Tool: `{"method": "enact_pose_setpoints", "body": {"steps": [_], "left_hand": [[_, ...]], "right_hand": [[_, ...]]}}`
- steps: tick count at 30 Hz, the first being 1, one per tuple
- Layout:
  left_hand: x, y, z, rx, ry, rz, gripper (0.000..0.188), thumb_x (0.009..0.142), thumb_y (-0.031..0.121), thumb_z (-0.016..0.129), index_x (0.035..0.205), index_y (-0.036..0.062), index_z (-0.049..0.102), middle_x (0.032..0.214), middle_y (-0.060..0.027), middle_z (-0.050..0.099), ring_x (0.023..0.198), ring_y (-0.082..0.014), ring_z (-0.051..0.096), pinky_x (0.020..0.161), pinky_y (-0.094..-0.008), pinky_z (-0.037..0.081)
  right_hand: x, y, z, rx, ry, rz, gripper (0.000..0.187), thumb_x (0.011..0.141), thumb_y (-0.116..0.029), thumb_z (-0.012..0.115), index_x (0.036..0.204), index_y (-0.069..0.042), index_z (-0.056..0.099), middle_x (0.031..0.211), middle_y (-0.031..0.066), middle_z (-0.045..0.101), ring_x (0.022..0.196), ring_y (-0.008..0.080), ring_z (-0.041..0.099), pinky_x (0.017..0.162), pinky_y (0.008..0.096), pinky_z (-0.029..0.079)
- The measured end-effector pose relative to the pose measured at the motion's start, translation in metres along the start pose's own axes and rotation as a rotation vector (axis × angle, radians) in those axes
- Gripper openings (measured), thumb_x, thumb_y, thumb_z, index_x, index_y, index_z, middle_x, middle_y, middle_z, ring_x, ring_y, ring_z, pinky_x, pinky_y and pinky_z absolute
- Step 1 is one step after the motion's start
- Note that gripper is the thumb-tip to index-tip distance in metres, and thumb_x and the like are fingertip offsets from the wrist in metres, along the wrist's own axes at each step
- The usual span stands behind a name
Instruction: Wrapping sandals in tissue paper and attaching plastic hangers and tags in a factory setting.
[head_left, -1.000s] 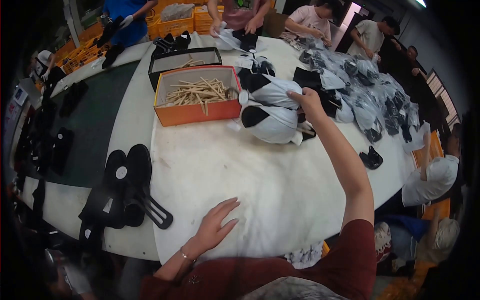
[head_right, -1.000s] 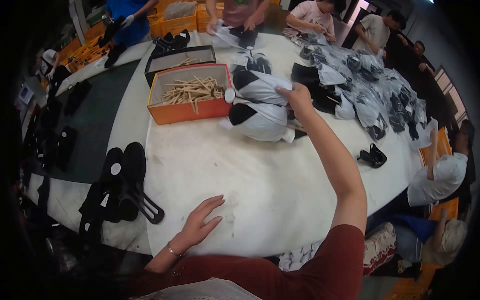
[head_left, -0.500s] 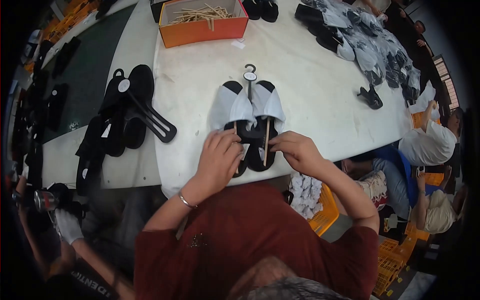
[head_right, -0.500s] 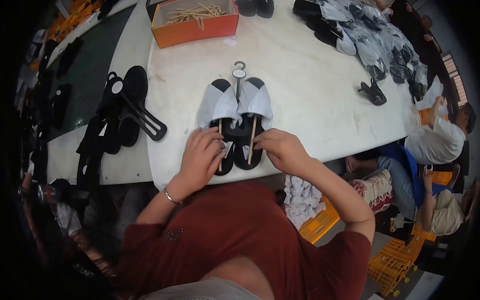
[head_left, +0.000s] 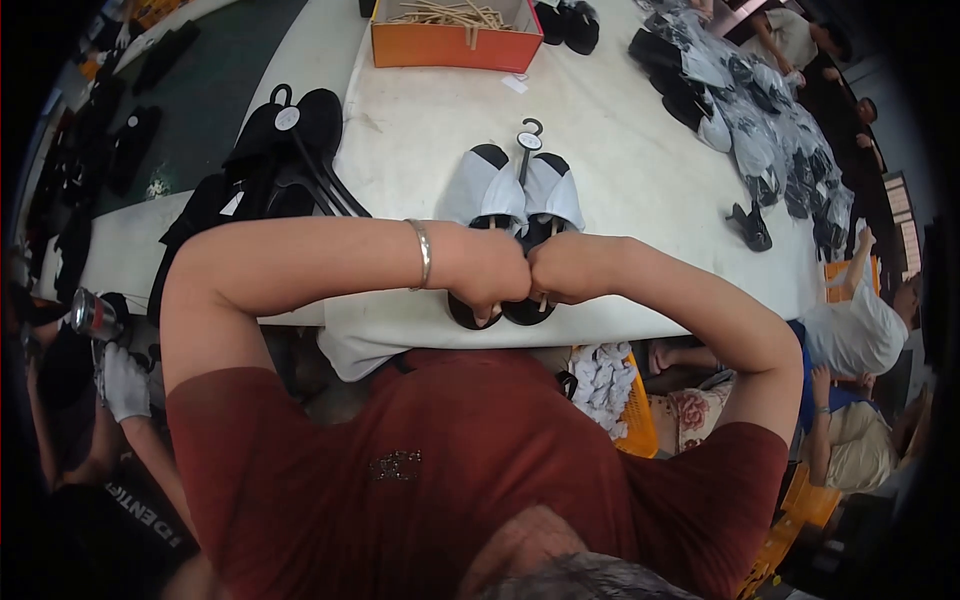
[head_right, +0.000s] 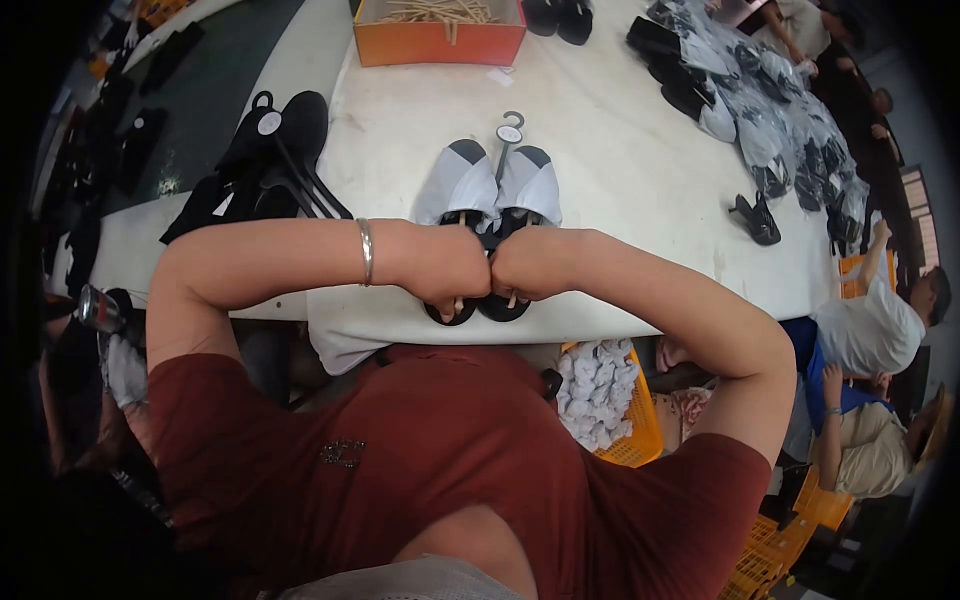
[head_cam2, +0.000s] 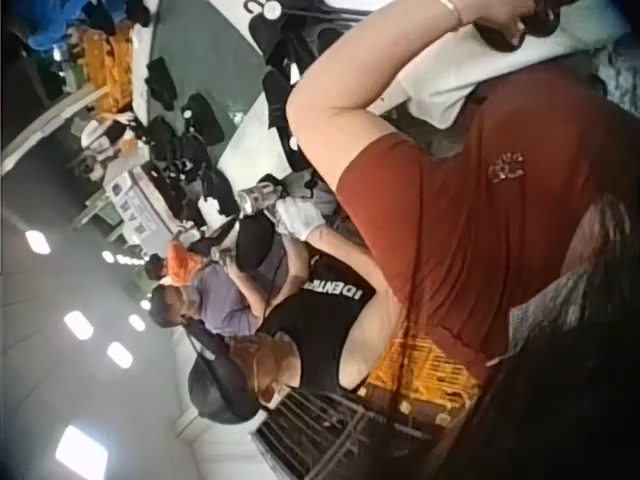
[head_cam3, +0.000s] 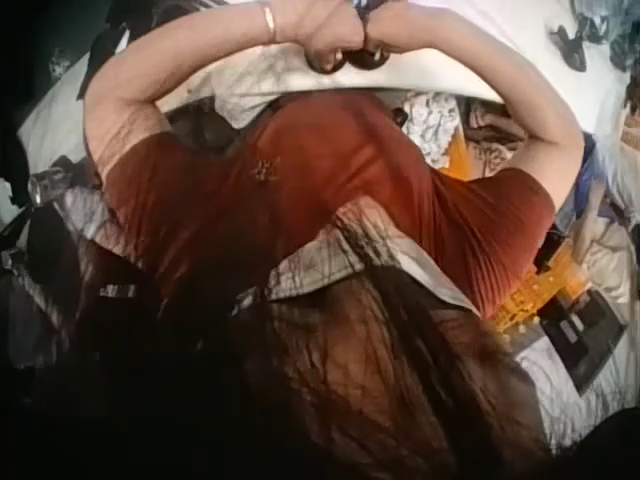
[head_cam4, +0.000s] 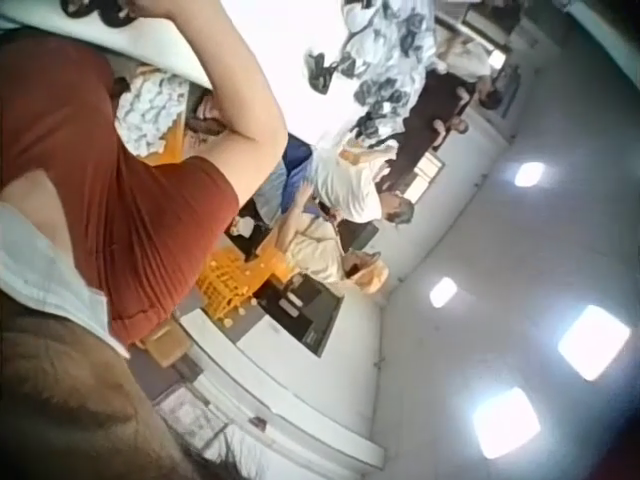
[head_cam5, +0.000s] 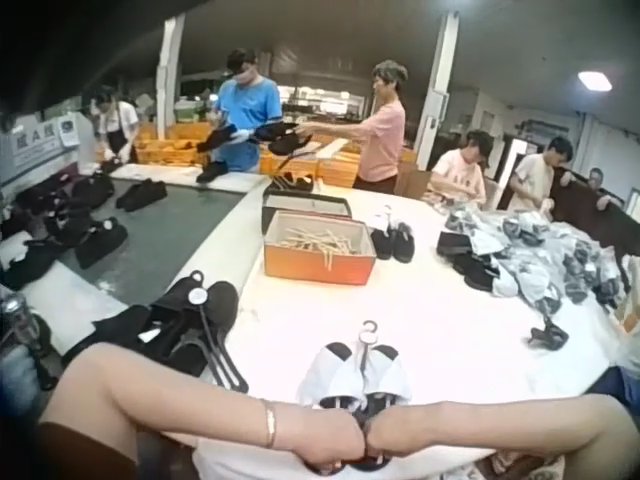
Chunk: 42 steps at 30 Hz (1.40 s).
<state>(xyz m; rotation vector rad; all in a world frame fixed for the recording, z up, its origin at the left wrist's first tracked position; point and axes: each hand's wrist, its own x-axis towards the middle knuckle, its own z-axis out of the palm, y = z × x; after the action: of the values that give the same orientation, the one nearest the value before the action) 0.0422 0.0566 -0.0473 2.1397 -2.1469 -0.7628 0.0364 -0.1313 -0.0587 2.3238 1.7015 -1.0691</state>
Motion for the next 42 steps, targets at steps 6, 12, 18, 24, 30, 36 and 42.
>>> {"method": "enact_pose_setpoints", "body": {"steps": [6, 12, 18, 24, 30, 36, 42], "left_hand": [[-0.06, -0.017, -0.028, -0.379, 0.734, -0.076, 0.025, 0.096, 0.028, 0.063, 0.104, 0.0053, 0.067, 0.091, -0.0125, 0.064, 0.084, -0.0335, 0.063, 0.074, -0.0402, 0.049], [-0.095, 0.005, -0.023, -0.059, 1.046, -0.158, 0.019, 0.093, 0.021, 0.067, 0.103, 0.0054, 0.068, 0.089, -0.0102, 0.065, 0.091, -0.0305, 0.062, 0.077, -0.0392, 0.05], [-0.101, 0.047, -0.009, -0.538, 1.501, -0.2, 0.029, 0.098, 0.025, 0.061, 0.098, -0.0024, 0.069, 0.086, -0.0106, 0.064, 0.07, -0.0185, 0.058, 0.061, -0.0302, 0.043], [-0.061, 0.025, 0.011, -0.434, 1.232, -0.364, 0.028, 0.095, 0.021, 0.065, 0.119, 0.0064, 0.07, 0.112, -0.011, 0.07, 0.099, -0.0297, 0.064, 0.085, -0.0388, 0.052], [-0.038, 0.003, -0.01, -0.801, 1.161, -0.146, 0.054, 0.1, 0.025, 0.06, 0.15, 0.0119, 0.046, 0.134, -0.0169, 0.061, 0.118, -0.0316, 0.062, 0.1, -0.0363, 0.047], [-0.032, -0.055, -0.045, -0.696, 0.786, -0.235, 0.021, 0.093, 0.015, 0.056, 0.111, 0.0074, 0.063, 0.074, -0.0101, 0.067, 0.075, -0.0273, 0.068, 0.07, -0.0386, 0.051], [-0.041, -0.206, -0.123, 0.364, 1.197, -0.732, 0.02, 0.097, 0.022, 0.056, 0.11, 0.0102, 0.067, 0.092, -0.0134, 0.07, 0.093, -0.0332, 0.068, 0.079, -0.0466, 0.052]], "right_hand": [[-0.031, 0.013, -0.007, 0.66, 0.328, -0.207, 0.017, 0.08, -0.001, 0.072, 0.096, -0.004, 0.074, 0.091, 0.0115, 0.067, 0.088, 0.0295, 0.066, 0.077, 0.0369, 0.054], [-0.005, 0.005, -0.008, 0.226, 0.016, 0.014, 0.012, 0.075, -0.014, 0.072, 0.087, -0.012, 0.077, 0.085, 0.0085, 0.067, 0.09, 0.0284, 0.068, 0.071, 0.0399, 0.053], [0.003, -0.024, -0.01, -0.349, 0.233, -0.149, 0.011, 0.08, -0.016, 0.061, 0.07, -0.012, 0.065, 0.077, 0.0024, 0.061, 0.079, 0.0228, 0.065, 0.062, 0.0394, 0.053], [-0.027, -0.024, -0.043, -0.246, 0.517, -0.129, 0.012, 0.081, -0.018, 0.07, 0.077, -0.009, 0.063, 0.078, 0.0037, 0.057, 0.08, 0.0211, 0.062, 0.06, 0.0338, 0.052], [-0.033, -0.033, -0.078, -0.159, 1.468, 0.117, 0.025, 0.079, -0.016, 0.081, 0.078, -0.004, 0.059, 0.075, 0.0096, 0.058, 0.063, 0.0265, 0.058, 0.053, 0.0347, 0.046], [-0.021, 0.019, -0.064, -0.362, 1.55, 0.153, 0.023, 0.083, -0.017, 0.079, 0.089, -0.002, 0.064, 0.086, 0.0128, 0.065, 0.065, 0.0255, 0.059, 0.055, 0.0335, 0.047], [-0.03, 0.029, -0.033, 0.13, 1.712, 0.441, 0.057, 0.082, 0.005, 0.07, 0.136, -0.001, 0.056, 0.136, 0.0208, 0.058, 0.093, 0.0207, 0.068, 0.07, 0.0283, 0.052]]}}
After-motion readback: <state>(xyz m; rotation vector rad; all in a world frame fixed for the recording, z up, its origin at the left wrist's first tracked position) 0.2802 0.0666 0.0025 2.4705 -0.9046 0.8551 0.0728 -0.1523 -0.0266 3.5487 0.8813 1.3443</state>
